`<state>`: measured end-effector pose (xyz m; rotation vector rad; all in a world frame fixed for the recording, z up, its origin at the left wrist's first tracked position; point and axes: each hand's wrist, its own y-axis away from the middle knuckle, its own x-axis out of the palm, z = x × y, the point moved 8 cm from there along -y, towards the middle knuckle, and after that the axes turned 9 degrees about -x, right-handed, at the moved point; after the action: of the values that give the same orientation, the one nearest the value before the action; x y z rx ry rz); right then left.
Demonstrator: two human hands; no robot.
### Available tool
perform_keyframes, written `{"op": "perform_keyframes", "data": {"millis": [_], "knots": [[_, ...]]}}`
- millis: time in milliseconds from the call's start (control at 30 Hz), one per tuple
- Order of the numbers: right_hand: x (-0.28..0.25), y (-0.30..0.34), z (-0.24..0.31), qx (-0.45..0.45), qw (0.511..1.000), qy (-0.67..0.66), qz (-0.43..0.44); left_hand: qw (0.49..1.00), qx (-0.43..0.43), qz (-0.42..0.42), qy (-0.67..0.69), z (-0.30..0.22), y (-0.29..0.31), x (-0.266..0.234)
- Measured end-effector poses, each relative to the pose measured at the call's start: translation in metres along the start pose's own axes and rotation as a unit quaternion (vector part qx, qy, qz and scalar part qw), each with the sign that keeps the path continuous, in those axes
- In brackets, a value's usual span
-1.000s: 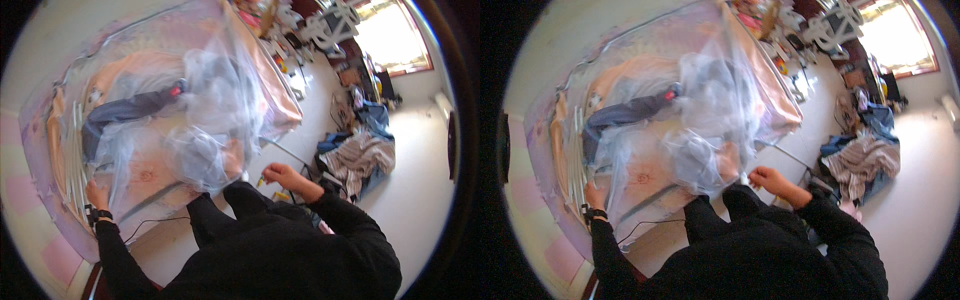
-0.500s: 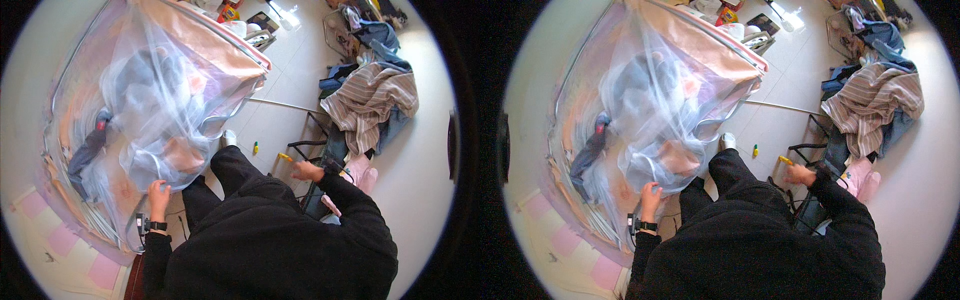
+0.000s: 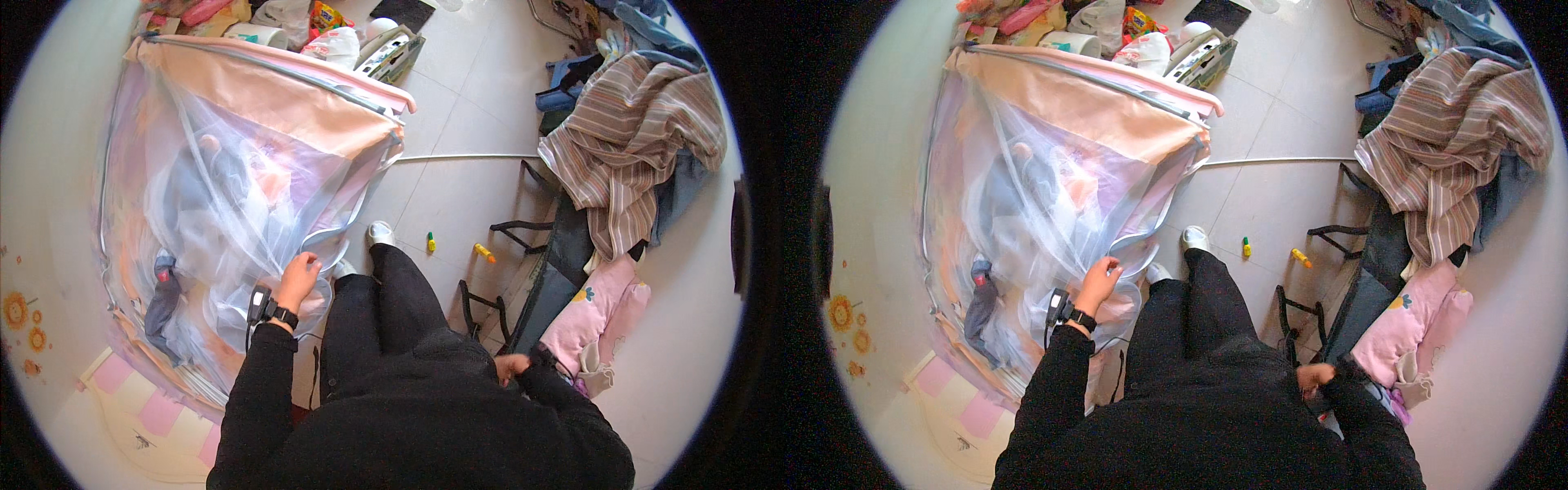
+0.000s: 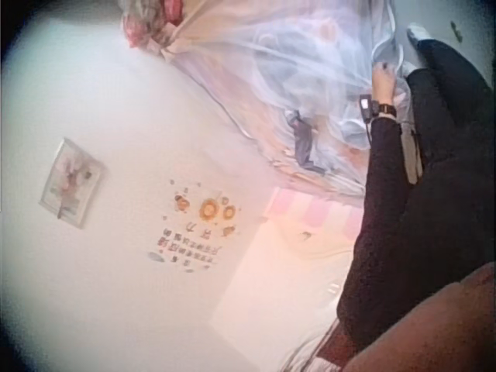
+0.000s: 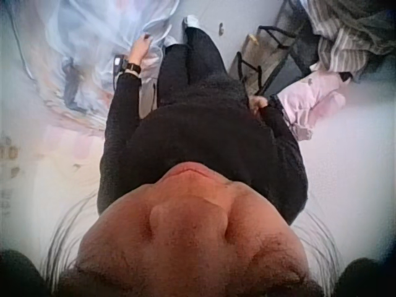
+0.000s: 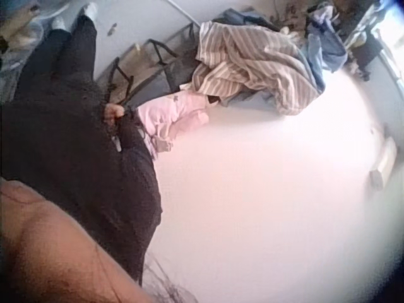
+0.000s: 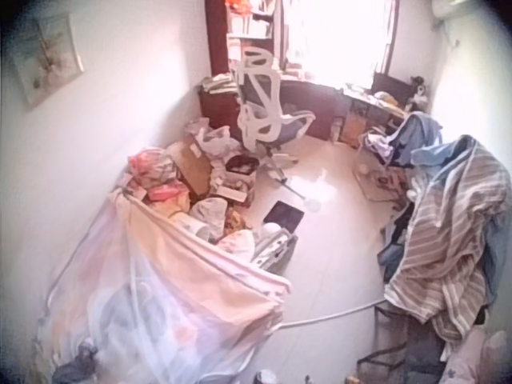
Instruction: The person assembles a mosquito net by inserting metal poles into sleeves and connecting them with plastic clips. They handle multiple poles and clips, arranging them on a bed and occasionally moving around the room.
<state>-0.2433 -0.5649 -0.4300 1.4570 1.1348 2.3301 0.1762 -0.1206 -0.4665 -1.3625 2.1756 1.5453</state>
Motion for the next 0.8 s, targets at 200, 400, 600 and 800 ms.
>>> {"op": "perform_keyframes", "data": {"millis": [200,400,600,800], "knots": [[-0.16,0.047,0.183,-0.173,0.771,0.261,-0.554,0.997,0.05,0.056,-0.004,-0.087,-0.015,0.016],[-0.251,0.051,0.363,-0.239,0.713,0.275,-0.6,0.99,0.099,0.092,0.043,-0.121,0.025,-0.003],[-0.315,0.028,0.466,-0.271,0.677,0.305,-0.612,0.992,0.091,0.074,0.048,-0.103,0.041,-0.041],[-0.38,0.004,0.507,-0.3,0.62,0.313,-0.654,0.988,-0.096,0.072,0.098,-0.069,0.034,-0.047]]}}
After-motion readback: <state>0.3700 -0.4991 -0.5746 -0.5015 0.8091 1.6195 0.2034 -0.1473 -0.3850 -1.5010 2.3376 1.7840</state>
